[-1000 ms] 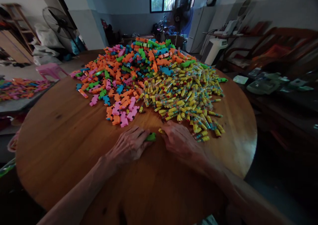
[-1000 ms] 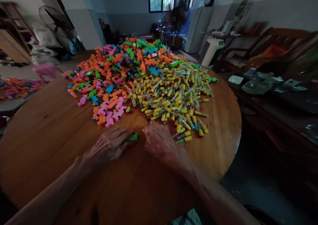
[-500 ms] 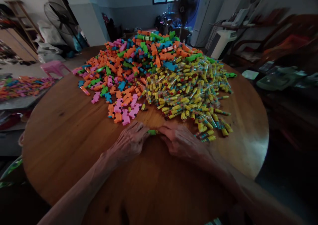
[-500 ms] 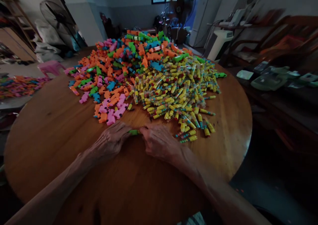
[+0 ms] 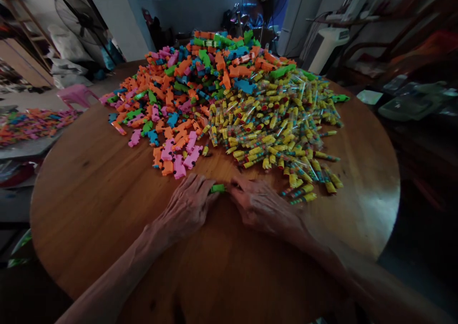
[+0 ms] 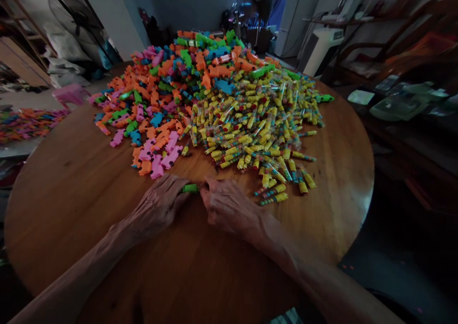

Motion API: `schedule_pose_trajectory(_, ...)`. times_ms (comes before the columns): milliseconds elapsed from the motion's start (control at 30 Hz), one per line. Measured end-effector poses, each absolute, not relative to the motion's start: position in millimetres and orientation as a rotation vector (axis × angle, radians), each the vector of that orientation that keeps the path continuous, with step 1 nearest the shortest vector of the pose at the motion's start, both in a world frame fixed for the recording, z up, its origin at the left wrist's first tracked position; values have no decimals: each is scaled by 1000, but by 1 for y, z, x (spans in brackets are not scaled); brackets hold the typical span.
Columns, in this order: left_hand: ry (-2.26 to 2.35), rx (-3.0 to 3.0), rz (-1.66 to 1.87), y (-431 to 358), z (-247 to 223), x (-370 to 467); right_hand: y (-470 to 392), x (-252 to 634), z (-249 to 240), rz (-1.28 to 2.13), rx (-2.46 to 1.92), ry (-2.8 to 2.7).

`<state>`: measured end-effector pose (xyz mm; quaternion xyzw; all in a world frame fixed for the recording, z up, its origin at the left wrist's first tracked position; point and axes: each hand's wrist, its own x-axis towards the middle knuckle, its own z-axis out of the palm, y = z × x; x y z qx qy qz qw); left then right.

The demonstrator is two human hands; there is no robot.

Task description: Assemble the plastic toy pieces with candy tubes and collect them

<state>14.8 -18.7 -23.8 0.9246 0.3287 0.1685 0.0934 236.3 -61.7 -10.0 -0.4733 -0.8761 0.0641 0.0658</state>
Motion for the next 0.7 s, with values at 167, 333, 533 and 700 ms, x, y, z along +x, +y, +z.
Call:
schedule_pose_trajectory(167,984,2749,505,-19,-26,16,-63,234,-13,194,-1421,-2681)
schedule_pose_trajectory(333,1020,2727,487,-20,-28,18,-64,232,-19,219,-1376,-2711)
schedule_pose_trajectory(533,1149,2786,474,-22,-27,19,-70,228,-32,178,-1398,-2633)
schedule_pose_trajectory(700,1116,2849,482,-27,-25,13,-77,224,-25,207,-1486,-2566)
